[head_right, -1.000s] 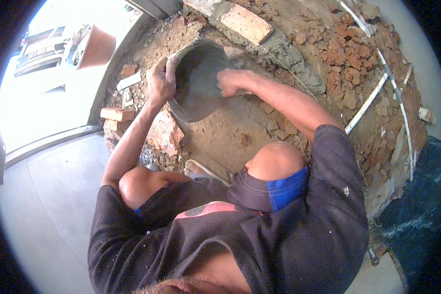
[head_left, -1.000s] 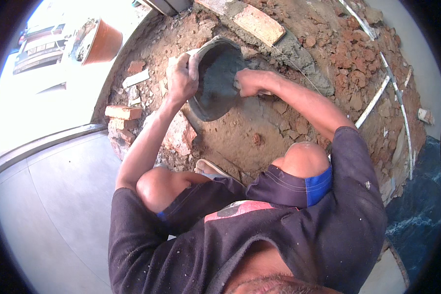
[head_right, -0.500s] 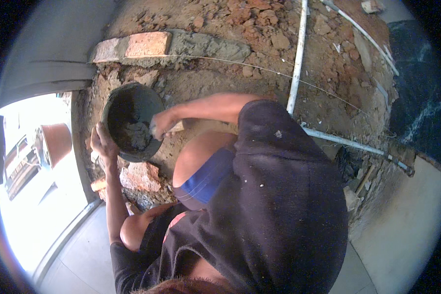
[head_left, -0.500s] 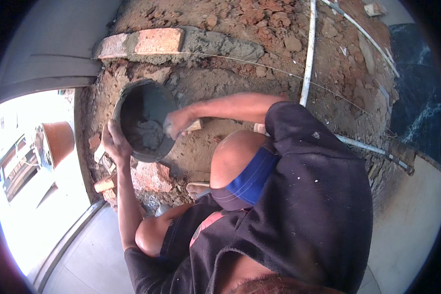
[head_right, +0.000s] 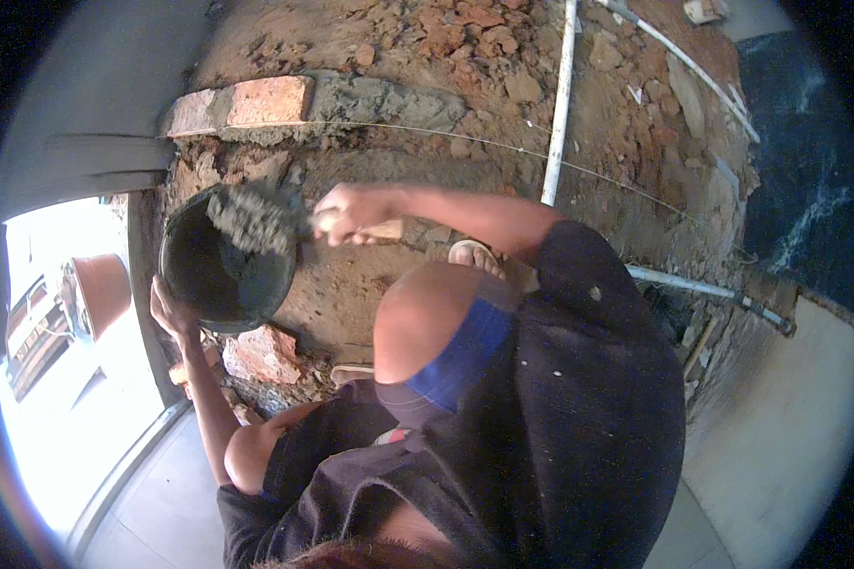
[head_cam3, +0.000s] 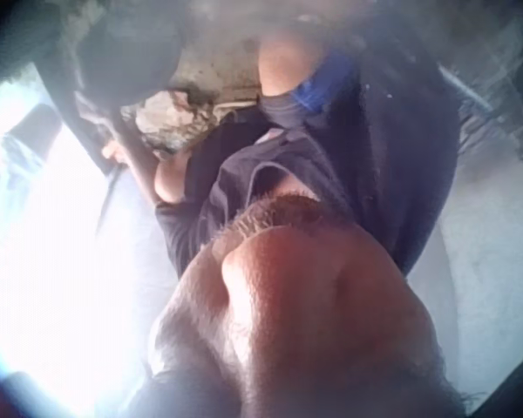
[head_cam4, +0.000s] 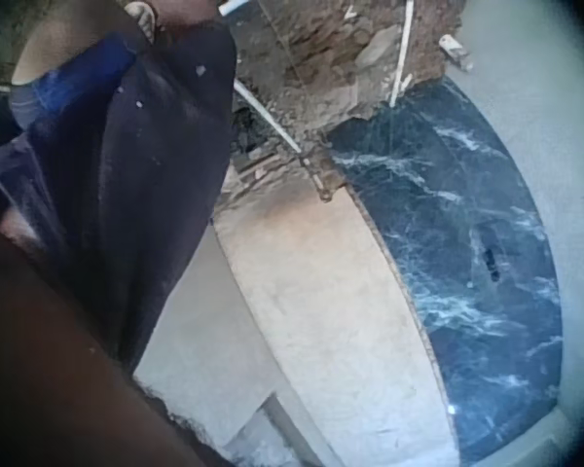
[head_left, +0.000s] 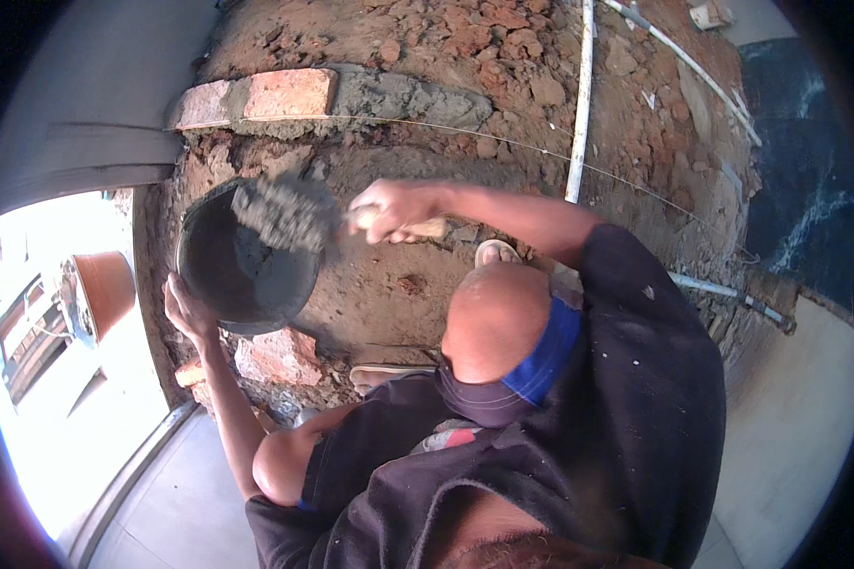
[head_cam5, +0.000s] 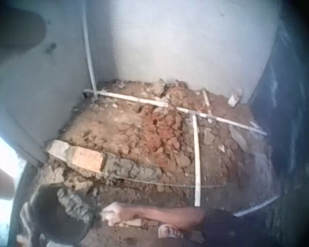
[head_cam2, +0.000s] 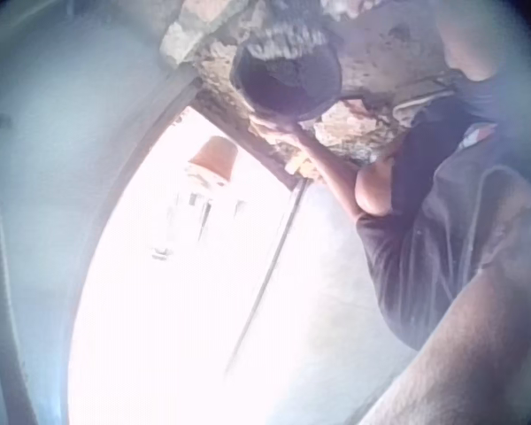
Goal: The person applies mortar to a row of bricks using a trowel and then places a brick on top of the mortar.
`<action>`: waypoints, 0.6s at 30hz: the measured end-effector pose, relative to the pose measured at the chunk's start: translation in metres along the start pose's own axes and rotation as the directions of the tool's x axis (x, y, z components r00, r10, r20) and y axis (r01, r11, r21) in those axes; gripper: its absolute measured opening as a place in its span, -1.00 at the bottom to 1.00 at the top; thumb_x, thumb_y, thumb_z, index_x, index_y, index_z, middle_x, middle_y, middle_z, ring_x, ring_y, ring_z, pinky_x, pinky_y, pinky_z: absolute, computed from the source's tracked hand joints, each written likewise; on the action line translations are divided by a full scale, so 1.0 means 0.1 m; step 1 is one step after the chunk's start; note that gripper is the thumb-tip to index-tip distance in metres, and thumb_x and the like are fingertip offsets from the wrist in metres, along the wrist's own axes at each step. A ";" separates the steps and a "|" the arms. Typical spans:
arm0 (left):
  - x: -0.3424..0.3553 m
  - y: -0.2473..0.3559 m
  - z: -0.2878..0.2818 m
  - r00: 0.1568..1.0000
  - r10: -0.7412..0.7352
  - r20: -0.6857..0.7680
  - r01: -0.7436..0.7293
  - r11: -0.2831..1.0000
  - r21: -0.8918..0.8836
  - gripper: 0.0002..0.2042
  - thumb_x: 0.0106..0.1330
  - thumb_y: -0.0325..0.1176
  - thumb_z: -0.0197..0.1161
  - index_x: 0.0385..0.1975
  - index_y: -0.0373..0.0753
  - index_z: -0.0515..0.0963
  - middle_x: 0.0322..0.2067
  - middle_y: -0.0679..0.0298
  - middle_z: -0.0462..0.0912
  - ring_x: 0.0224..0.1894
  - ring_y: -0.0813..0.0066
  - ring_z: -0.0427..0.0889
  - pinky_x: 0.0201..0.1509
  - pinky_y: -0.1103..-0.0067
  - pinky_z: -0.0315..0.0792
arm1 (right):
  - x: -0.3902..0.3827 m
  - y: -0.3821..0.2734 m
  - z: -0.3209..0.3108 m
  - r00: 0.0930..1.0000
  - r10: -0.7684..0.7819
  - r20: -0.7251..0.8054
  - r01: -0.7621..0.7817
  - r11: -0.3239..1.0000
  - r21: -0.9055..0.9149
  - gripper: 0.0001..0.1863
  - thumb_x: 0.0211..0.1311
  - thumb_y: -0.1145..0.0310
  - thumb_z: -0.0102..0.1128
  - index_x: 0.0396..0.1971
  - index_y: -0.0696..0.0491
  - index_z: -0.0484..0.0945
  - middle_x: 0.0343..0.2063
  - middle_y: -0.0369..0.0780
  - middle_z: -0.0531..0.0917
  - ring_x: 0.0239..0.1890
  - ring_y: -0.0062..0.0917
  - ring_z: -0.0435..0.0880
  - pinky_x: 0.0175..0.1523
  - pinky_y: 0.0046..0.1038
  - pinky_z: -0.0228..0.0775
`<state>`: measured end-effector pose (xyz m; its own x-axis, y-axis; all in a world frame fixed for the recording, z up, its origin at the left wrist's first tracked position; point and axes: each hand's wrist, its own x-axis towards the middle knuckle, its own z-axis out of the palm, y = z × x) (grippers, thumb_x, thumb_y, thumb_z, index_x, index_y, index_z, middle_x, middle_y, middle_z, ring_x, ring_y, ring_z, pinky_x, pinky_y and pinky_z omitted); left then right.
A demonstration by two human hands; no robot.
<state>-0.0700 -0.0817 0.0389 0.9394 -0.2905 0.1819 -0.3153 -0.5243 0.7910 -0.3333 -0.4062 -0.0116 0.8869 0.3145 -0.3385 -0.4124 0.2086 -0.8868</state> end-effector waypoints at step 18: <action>0.21 0.08 0.07 0.994 0.078 0.077 -0.088 0.987 0.132 -0.55 0.55 -0.12 -0.05 -0.35 -0.41 0.58 -0.51 0.27 0.56 -0.40 0.52 0.43 -0.27 0.48 0.37 | -1.22 0.23 -0.93 0.492 -0.363 -0.791 -0.661 0.435 -0.611 -0.53 0.19 0.30 0.22 0.11 0.05 0.47 -0.09 0.05 0.65 -0.04 -0.01 0.64 0.03 -0.03 0.48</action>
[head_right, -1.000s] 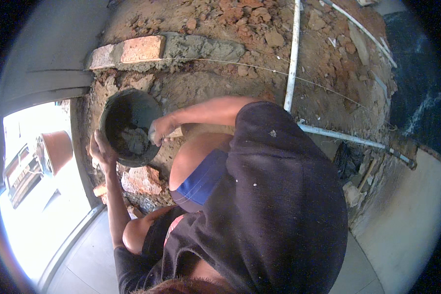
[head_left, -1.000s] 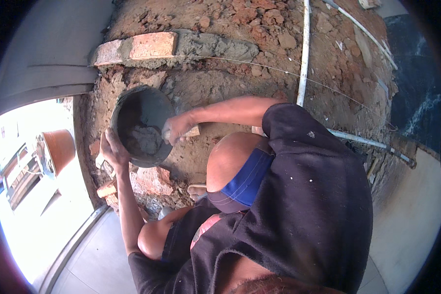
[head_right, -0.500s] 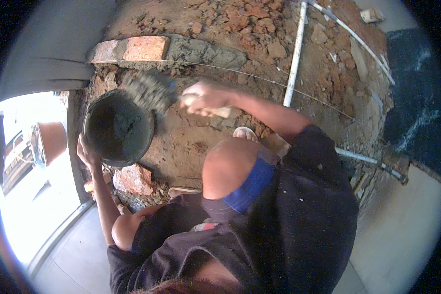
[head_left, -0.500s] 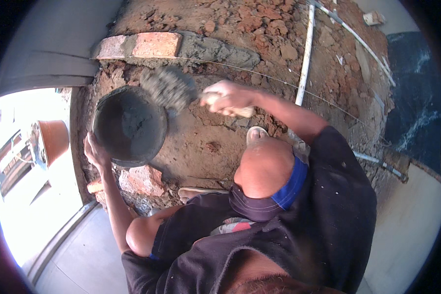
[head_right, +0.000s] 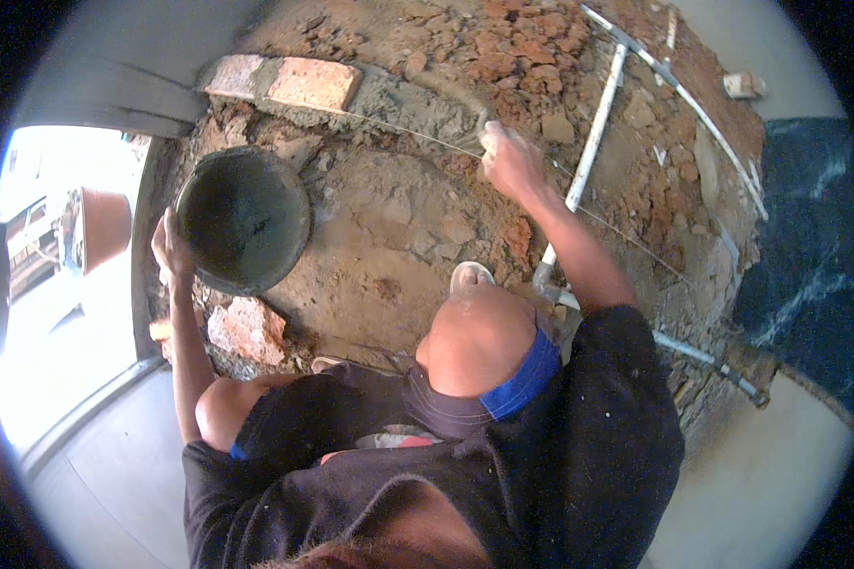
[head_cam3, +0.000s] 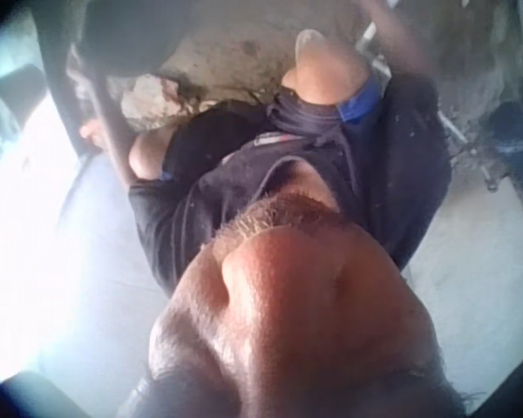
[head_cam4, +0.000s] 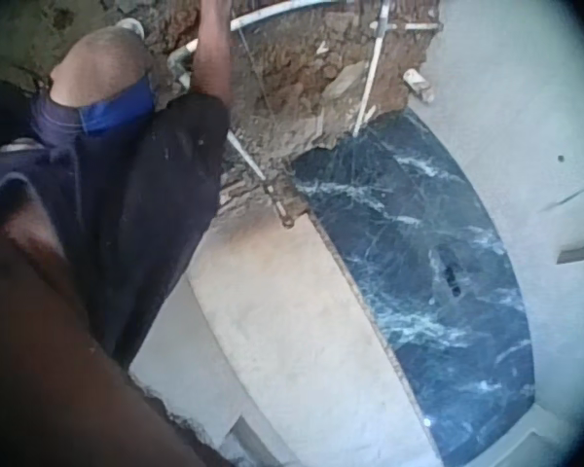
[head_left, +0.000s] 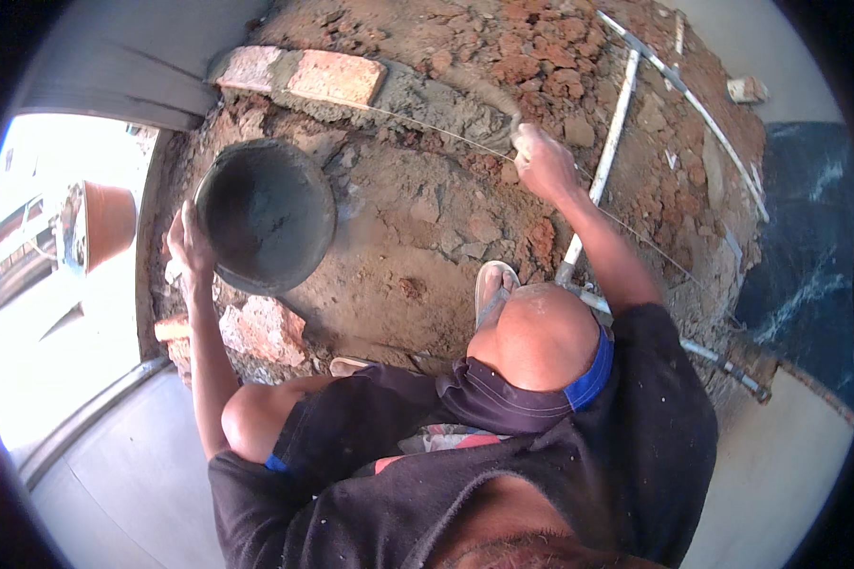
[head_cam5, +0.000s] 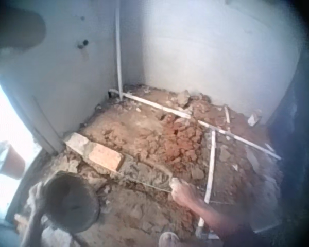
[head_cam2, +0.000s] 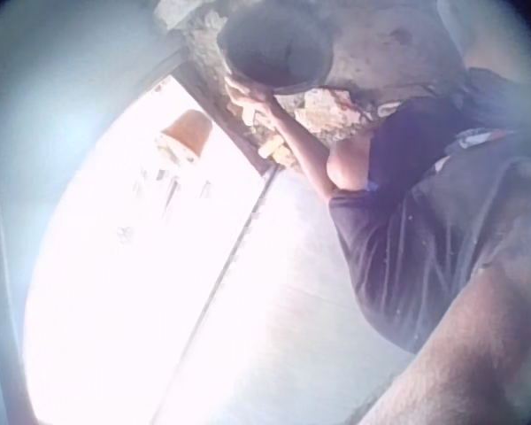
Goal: The person applies mortar to a row of bricks using a trowel and then places a brick on top of the mortar.
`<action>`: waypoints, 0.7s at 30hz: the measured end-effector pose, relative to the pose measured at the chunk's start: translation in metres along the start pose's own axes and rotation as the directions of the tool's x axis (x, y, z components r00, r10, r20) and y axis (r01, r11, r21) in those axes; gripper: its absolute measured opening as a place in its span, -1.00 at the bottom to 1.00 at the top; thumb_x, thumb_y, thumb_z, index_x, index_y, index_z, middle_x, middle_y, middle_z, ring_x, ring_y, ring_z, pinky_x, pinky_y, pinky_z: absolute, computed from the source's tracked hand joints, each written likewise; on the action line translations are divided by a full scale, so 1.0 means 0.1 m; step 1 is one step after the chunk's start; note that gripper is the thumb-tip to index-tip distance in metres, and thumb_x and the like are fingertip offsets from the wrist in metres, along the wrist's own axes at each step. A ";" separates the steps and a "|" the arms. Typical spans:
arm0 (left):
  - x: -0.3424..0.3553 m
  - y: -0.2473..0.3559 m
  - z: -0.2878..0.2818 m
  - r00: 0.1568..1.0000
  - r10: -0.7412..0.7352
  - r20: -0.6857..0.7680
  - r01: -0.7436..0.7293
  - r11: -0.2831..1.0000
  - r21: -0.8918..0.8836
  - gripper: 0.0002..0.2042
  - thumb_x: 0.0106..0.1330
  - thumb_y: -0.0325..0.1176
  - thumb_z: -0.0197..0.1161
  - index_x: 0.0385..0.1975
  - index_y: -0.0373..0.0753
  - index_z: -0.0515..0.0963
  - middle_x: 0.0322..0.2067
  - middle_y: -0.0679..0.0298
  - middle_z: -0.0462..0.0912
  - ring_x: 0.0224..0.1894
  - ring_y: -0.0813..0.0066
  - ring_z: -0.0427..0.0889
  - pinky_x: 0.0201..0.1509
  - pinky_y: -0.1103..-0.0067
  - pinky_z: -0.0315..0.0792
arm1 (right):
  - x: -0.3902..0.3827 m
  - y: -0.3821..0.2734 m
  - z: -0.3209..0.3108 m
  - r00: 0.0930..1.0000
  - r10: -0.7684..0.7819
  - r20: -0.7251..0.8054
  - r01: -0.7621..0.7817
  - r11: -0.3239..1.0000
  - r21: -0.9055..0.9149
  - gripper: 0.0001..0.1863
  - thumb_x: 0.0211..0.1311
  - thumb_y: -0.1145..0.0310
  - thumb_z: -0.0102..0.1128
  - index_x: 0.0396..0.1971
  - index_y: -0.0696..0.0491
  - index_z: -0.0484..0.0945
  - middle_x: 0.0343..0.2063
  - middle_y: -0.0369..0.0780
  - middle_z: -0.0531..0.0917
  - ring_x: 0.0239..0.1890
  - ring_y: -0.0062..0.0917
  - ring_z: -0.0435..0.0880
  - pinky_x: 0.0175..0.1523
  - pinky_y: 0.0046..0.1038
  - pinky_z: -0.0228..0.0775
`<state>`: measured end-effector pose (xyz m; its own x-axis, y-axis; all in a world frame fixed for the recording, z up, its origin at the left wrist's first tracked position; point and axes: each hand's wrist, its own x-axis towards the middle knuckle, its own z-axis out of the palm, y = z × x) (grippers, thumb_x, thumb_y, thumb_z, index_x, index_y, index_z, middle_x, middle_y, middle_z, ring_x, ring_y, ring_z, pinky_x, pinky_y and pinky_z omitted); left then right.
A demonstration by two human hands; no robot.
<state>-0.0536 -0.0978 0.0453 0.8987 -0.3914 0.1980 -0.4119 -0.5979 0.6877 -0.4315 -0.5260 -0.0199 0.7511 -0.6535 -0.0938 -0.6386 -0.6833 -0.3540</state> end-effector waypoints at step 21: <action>-0.18 0.53 0.20 0.993 0.027 0.112 -0.038 0.995 0.095 -0.60 0.45 -0.08 0.13 -0.43 -0.37 0.52 -0.60 -0.06 0.50 -0.54 0.17 0.49 -0.32 0.32 0.41 | -0.07 -2.51 1.10 0.590 -0.685 0.427 0.648 0.717 0.257 -0.68 0.16 0.53 0.05 -0.05 0.15 0.52 -0.27 0.13 0.68 -0.15 0.07 0.69 -0.05 0.00 0.54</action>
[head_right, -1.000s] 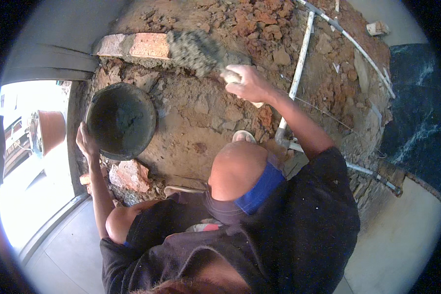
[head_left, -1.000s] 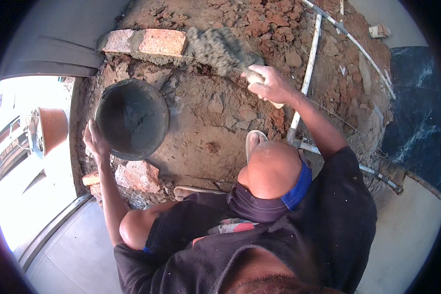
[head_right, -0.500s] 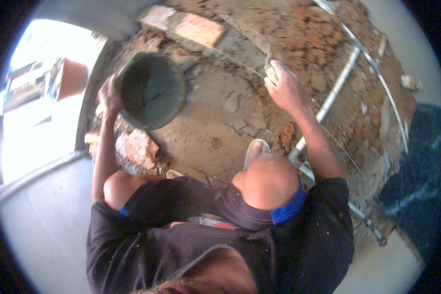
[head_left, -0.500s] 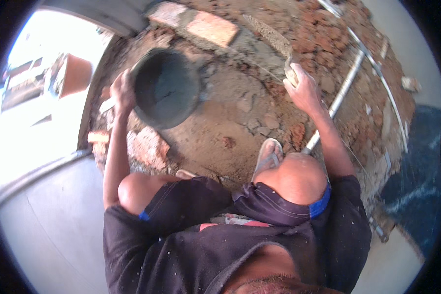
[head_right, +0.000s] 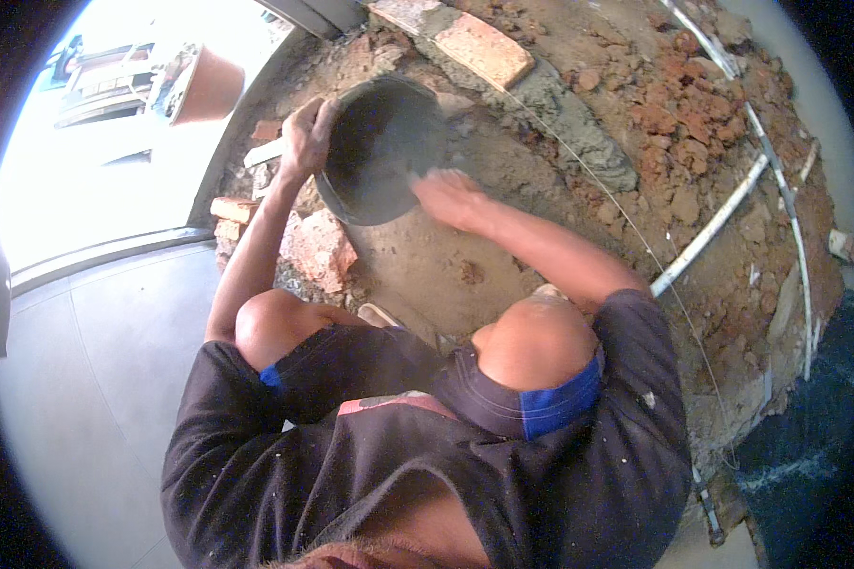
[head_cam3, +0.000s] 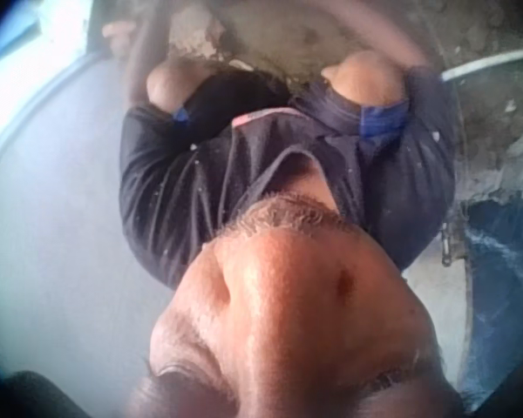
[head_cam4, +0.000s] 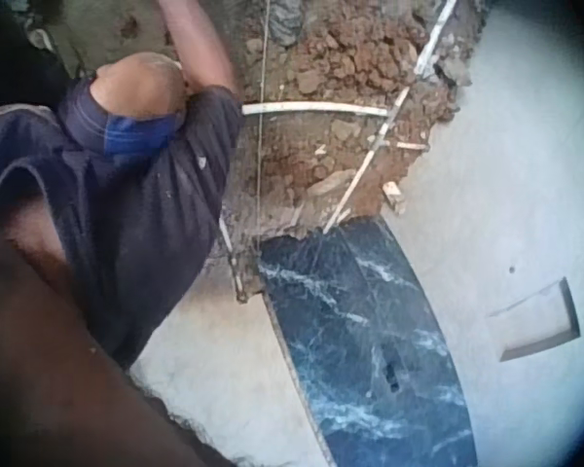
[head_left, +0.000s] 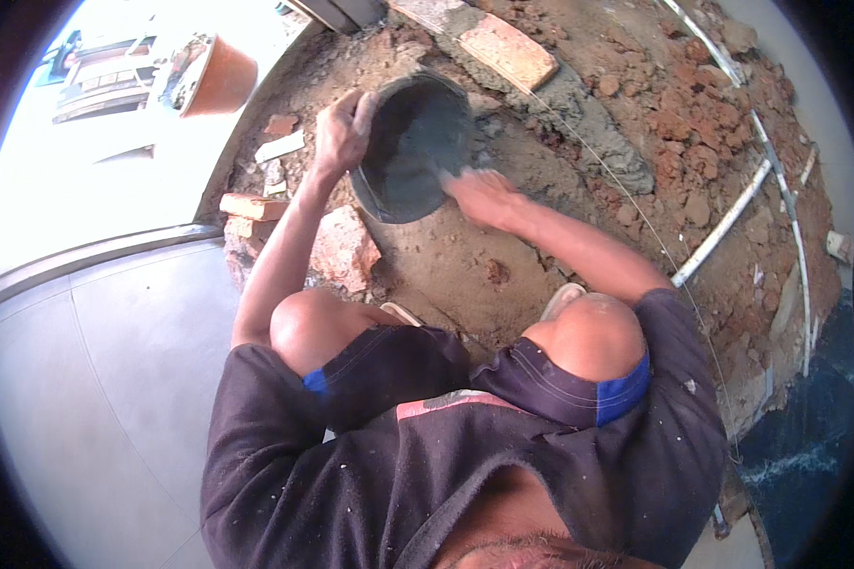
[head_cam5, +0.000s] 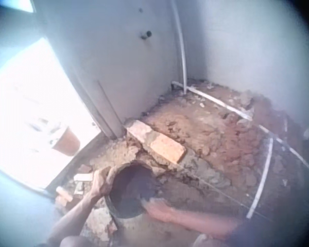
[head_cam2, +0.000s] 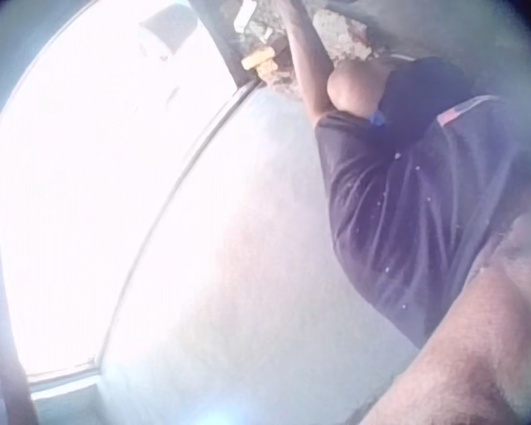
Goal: The person applies mortar to a row of bricks using a trowel and then places a brick on top of the mortar.
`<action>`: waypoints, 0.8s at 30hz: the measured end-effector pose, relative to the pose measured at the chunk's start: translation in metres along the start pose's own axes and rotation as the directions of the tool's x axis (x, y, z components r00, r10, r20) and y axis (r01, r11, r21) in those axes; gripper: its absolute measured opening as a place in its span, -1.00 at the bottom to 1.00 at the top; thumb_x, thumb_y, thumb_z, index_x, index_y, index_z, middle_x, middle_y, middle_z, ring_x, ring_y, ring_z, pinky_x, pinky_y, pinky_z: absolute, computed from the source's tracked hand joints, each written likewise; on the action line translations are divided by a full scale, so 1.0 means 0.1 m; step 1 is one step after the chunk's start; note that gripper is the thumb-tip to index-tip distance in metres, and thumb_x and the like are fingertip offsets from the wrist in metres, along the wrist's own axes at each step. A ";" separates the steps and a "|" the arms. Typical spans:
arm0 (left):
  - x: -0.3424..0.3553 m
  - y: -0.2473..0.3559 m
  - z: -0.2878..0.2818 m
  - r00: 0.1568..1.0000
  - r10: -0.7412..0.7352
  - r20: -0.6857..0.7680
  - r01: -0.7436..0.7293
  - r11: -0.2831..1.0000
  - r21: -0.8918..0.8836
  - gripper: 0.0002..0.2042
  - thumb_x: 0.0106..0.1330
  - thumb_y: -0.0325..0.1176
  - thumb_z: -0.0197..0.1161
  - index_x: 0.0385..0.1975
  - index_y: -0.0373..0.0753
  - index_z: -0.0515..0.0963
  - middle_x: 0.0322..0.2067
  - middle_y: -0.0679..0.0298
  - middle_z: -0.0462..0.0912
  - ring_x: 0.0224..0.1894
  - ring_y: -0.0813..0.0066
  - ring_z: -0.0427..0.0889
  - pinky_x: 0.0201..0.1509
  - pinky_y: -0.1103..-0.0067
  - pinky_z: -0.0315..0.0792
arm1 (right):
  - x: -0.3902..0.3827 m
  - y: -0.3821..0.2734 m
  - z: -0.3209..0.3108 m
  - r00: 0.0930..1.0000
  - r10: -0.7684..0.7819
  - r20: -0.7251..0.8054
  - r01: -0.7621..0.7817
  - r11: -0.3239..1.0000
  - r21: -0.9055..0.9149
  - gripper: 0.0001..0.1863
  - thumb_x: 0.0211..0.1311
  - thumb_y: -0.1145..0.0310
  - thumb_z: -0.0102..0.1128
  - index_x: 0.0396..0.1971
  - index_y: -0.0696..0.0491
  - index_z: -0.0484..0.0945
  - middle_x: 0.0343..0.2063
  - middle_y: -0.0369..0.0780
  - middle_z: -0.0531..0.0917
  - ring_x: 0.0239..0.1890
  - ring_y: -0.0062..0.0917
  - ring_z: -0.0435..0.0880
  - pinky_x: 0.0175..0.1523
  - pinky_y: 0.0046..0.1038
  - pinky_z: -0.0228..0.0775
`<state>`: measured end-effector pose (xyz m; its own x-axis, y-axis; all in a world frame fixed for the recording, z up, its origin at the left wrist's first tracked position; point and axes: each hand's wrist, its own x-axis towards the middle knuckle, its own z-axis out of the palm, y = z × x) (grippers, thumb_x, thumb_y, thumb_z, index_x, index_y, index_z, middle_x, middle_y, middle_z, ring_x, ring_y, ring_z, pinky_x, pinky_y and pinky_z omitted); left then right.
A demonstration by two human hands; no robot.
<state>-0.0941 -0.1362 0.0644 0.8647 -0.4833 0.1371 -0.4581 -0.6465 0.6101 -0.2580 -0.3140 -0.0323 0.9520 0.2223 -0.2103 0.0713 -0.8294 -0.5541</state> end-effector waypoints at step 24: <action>-0.29 0.49 0.10 0.936 0.342 -0.084 -0.345 0.939 -0.015 -0.78 0.31 -0.38 0.31 -0.55 -0.36 0.56 -0.62 -0.02 0.56 -0.54 0.01 0.58 -0.39 0.32 0.46 | 0.12 0.32 -0.15 0.883 0.129 0.450 -0.346 0.827 0.442 -0.69 0.14 0.34 0.20 -0.13 0.17 0.54 -0.52 -0.11 0.67 -0.48 -0.31 0.69 -0.41 -0.22 0.56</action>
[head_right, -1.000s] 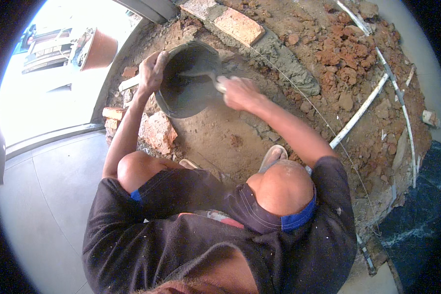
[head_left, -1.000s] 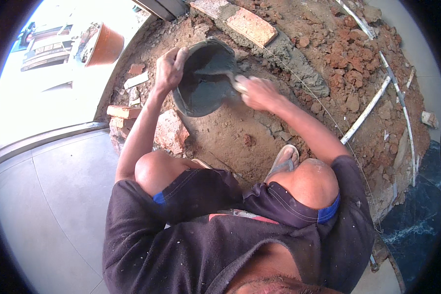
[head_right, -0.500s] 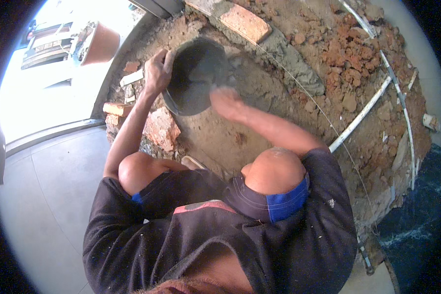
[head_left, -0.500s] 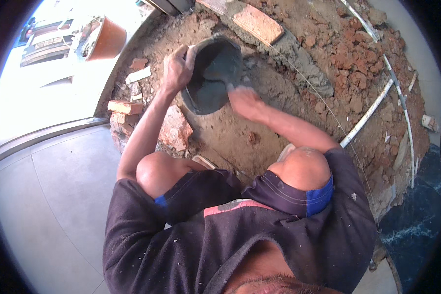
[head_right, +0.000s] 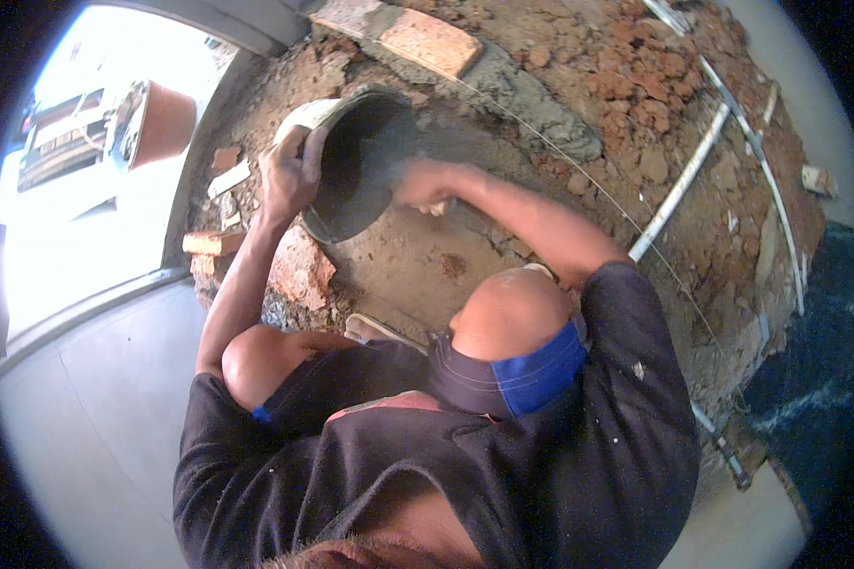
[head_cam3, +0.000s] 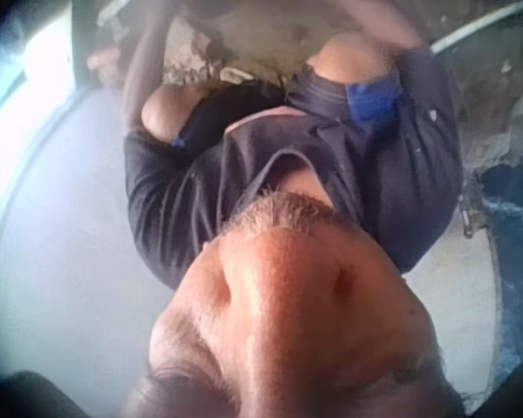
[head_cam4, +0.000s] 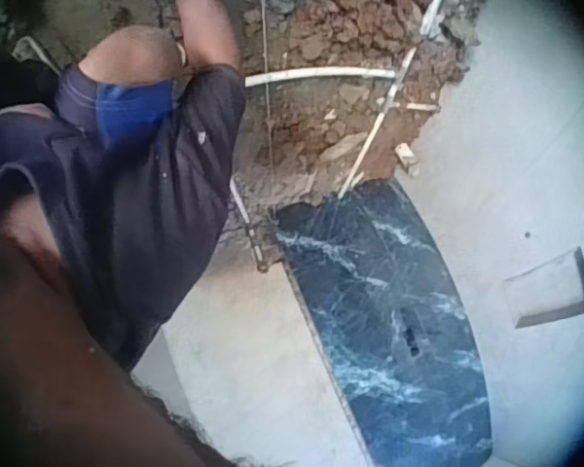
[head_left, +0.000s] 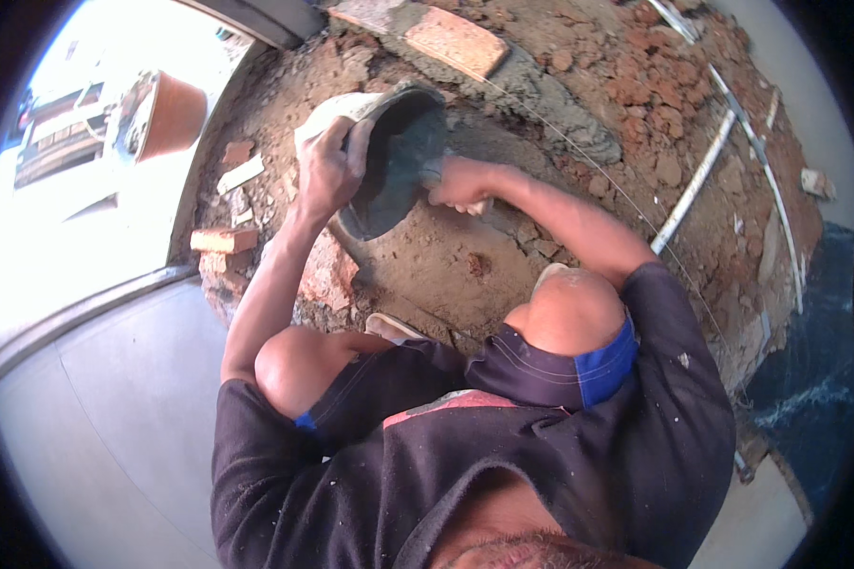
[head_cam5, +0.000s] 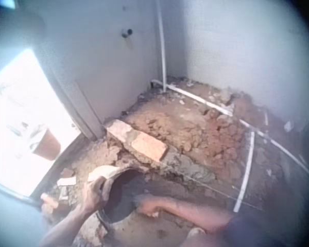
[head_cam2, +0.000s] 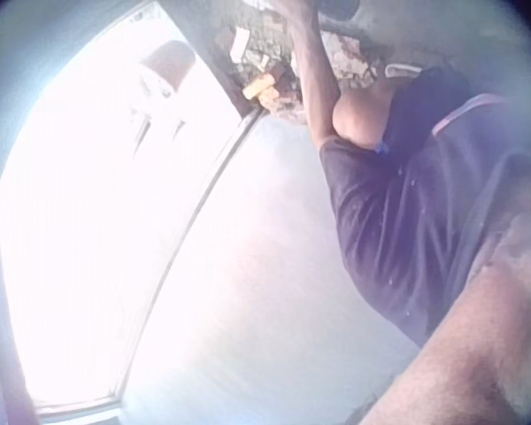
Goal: The person applies mortar to a row of bricks using a trowel and then places a brick on top of the mortar.
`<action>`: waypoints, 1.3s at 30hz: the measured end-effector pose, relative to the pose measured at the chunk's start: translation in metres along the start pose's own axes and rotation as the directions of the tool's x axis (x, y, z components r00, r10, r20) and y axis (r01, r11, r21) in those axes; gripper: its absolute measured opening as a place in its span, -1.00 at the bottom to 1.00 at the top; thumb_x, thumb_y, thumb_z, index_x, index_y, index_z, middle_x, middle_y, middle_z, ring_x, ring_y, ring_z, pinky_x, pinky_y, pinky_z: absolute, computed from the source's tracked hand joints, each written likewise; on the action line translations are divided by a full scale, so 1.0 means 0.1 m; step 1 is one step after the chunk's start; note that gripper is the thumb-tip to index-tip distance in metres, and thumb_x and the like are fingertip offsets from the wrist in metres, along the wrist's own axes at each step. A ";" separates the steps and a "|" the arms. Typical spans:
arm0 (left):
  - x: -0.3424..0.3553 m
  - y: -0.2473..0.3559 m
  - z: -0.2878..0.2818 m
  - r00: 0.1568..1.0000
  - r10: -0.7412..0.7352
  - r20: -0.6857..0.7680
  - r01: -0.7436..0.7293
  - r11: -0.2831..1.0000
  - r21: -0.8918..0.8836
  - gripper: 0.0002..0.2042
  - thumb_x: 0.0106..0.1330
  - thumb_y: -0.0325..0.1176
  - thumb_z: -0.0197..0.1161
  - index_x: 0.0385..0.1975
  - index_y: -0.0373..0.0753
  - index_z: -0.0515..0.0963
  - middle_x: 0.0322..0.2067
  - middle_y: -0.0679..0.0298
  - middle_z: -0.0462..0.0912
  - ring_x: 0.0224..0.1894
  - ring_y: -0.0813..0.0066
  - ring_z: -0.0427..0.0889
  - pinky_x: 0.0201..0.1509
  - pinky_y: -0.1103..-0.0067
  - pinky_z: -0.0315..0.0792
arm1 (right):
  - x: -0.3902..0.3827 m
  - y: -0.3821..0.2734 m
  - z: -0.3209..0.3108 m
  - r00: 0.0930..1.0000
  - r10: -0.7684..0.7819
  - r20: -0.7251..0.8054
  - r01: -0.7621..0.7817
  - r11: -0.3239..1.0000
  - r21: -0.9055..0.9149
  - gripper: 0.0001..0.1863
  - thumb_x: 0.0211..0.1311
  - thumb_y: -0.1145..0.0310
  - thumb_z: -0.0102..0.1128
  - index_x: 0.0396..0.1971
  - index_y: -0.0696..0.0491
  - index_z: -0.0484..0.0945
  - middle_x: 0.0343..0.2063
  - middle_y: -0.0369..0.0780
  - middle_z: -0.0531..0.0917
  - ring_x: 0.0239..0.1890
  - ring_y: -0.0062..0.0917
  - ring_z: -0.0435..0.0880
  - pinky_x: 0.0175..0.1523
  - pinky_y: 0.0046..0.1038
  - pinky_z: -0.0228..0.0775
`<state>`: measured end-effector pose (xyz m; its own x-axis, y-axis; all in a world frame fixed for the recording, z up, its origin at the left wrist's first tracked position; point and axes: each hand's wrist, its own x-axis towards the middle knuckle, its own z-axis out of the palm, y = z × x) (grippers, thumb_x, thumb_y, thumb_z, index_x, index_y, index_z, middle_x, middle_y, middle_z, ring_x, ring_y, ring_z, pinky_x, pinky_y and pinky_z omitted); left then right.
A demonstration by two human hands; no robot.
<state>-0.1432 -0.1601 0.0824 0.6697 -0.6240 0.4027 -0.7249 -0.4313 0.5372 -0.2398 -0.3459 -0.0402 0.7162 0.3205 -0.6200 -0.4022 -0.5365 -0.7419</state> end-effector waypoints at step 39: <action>-0.87 -2.01 -0.68 0.401 -0.907 -0.126 0.825 0.418 -0.381 -0.58 0.52 -0.03 0.06 -0.18 -0.33 0.61 -0.40 0.29 0.59 -0.45 0.53 0.50 -0.37 0.53 0.41 | -2.00 1.02 -0.49 0.420 0.060 -0.906 -0.269 0.961 -0.061 -0.41 0.19 0.26 0.23 0.23 0.05 0.36 -0.16 0.10 0.68 -0.07 0.06 0.64 0.06 -0.06 0.49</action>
<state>-0.0448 0.0250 -0.0100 0.9467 0.2234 -0.2322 0.3112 -0.4464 0.8390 -0.3961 -0.5029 0.0211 0.7929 -0.6049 -0.0736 -0.5445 -0.6492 -0.5311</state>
